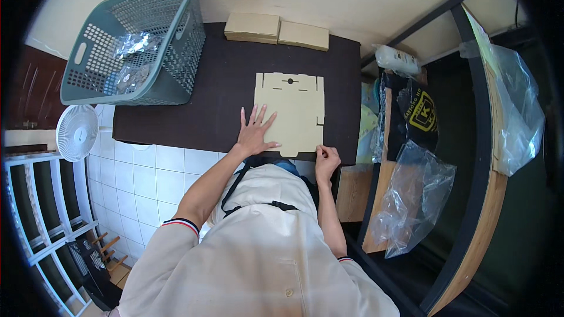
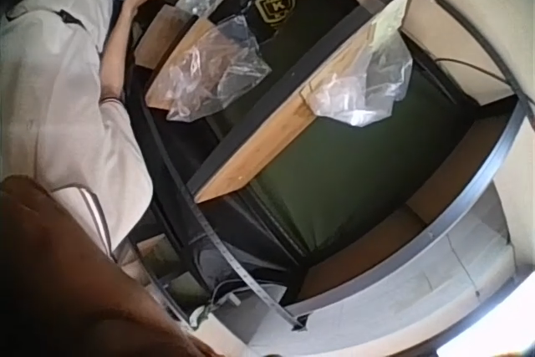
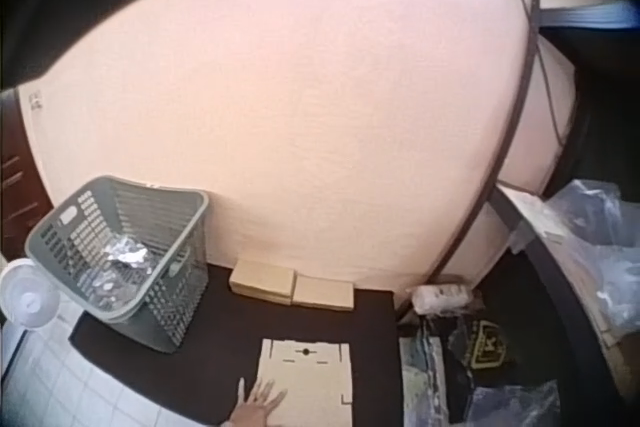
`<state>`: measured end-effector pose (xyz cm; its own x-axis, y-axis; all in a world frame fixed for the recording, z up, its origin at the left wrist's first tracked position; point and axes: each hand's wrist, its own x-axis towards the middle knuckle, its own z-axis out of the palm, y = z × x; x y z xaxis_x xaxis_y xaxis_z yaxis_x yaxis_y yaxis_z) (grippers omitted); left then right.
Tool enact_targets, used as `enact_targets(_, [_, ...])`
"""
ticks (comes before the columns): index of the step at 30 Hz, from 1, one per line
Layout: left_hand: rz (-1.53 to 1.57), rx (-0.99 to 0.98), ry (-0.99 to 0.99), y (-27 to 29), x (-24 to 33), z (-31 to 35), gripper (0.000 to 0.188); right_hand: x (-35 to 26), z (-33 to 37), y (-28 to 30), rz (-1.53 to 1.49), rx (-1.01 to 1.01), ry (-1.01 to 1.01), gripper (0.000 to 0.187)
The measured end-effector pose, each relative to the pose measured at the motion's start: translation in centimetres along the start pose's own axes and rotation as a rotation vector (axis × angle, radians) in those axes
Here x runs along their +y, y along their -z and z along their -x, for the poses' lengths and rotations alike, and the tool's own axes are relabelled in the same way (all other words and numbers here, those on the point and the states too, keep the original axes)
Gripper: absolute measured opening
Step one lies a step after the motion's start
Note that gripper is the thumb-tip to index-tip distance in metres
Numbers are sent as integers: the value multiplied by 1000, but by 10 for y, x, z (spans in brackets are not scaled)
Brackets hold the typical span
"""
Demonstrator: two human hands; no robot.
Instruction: Assembling a small cardboard box and placing items inside.
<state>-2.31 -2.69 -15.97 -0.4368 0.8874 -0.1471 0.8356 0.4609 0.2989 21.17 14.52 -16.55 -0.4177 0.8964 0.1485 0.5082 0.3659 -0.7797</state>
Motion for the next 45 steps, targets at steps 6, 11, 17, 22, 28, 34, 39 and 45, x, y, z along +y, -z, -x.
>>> enact_targets(6, [-73,-143,66,11,7,-4,115,8,10,3,-16,-9,59,11])
enact_targets(11, [-54,-166,70,13,8,-4,115,11,10,3,-8,-24,51,11])
enact_targets(17, [-59,-163,64,12,6,-5,116,5,10,3,-5,-31,50,10])
enact_targets(22, [-46,-201,76,13,7,-5,116,-2,9,1,42,-35,-6,7])
enact_targets(28, [-42,-147,59,8,5,-5,117,-9,1,-5,57,-14,-48,6])
enact_targets(34, [-27,-170,60,12,7,-6,117,-5,-20,-19,44,18,47,12])
enact_targets(39, [-7,-142,54,9,5,-4,117,-7,-39,-31,70,-6,43,10])
enact_targets(45, [-14,-176,70,16,6,-4,115,-13,-62,-44,102,1,75,11])
